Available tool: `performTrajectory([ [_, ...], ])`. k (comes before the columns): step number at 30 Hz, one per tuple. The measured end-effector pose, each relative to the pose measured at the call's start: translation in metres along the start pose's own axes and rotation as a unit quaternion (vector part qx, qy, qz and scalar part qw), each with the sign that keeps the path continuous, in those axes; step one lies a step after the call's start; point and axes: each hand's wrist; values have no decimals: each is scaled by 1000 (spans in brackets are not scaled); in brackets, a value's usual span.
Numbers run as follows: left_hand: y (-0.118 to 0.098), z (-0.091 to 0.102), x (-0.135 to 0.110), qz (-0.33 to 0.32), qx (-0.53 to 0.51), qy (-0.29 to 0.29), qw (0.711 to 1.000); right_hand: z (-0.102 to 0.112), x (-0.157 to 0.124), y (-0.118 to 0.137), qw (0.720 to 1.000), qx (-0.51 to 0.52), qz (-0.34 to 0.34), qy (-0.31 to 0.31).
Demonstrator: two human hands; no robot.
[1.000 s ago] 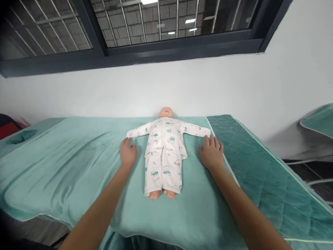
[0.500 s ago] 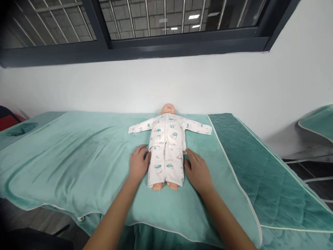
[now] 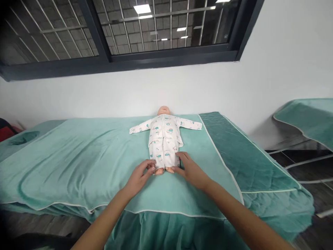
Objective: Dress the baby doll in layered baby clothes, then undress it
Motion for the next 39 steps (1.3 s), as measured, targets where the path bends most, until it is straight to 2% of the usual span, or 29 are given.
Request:
performTrajectory([
  [3,-10,1,-6,-5,30,33,999,9,0,17,997,-66,-29,36],
  [6,-11,0,-6,-9,75,36,996,12,-2,35,977,-181,0,117],
  [8,-10,-1,-4,-22,98,40,994,9,0,45,961,-234,8,144],
  [12,-10,-1,3,-28,141,52,988,5,10,56,949,-282,-16,139],
  [16,-13,5,8,-22,149,51,987,15,18,68,935,-315,-25,163],
  [21,-25,16,9,9,67,1,998,33,13,91,933,-326,-14,150],
  [26,-38,14,4,1,64,-25,998,45,7,100,938,-318,6,140],
  [30,-32,6,-2,-26,81,16,996,49,5,92,934,-314,6,169],
  [34,-8,12,-13,-26,21,30,999,57,4,63,931,-298,0,211],
  [36,13,28,-22,6,1,-15,1000,64,6,42,935,-290,-14,205],
  [39,55,68,-48,87,18,-148,985,75,13,8,943,-279,-45,176],
])
Point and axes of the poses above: each hand's wrist, its own x-axis towards the middle knuckle, its own z-axis out of the back of the hand, y = z × x, and after that the axes turned 3 degrees about x, right-handed
